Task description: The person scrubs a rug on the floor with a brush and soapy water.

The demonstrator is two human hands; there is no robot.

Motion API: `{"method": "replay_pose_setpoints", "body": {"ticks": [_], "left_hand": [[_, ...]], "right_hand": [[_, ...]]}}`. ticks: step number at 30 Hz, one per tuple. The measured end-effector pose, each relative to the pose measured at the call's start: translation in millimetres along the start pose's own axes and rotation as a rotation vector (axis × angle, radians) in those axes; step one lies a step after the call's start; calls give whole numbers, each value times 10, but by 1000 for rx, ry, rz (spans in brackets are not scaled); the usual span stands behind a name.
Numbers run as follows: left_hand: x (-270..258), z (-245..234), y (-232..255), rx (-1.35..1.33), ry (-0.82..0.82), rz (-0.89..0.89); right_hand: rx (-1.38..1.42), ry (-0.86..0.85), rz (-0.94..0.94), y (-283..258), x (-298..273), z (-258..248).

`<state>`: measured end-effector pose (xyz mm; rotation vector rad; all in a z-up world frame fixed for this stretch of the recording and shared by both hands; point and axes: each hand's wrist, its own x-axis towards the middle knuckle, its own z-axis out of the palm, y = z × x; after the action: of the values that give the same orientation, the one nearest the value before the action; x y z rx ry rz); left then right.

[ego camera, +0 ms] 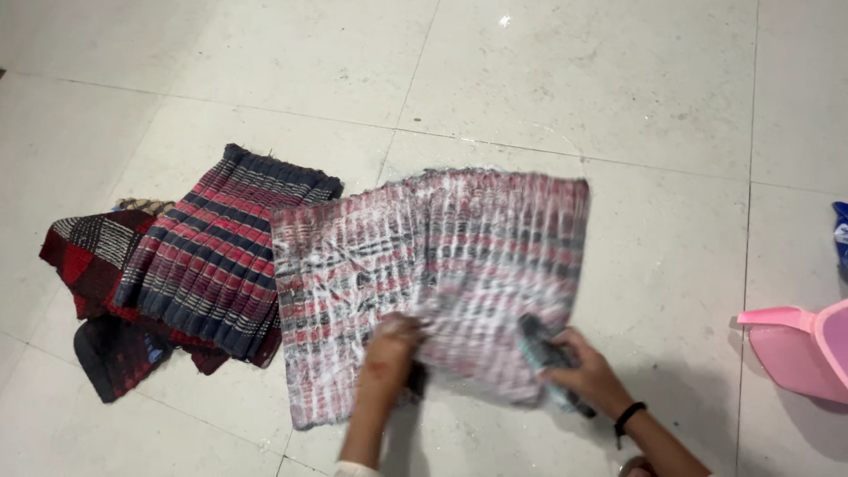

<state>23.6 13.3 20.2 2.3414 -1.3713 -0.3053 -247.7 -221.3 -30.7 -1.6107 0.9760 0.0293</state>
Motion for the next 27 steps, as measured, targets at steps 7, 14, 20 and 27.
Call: {"method": "replay_pose_setpoints", "body": {"ticks": [7, 14, 20, 27], "left_hand": [[-249, -99, -305, 279, 81, -93], [-452, 680, 647, 25, -143, 40], [-449, 556, 697, 39, -465, -99], [-448, 627, 629, -19, -365, -38]], "right_hand": [[-201, 26, 145, -1045, 9, -190], [-332, 3, -202, -940, -78, 287], [-575, -170, -179, -1042, 29, 57], [-736, 335, 11, -1353, 820, -304]]}}
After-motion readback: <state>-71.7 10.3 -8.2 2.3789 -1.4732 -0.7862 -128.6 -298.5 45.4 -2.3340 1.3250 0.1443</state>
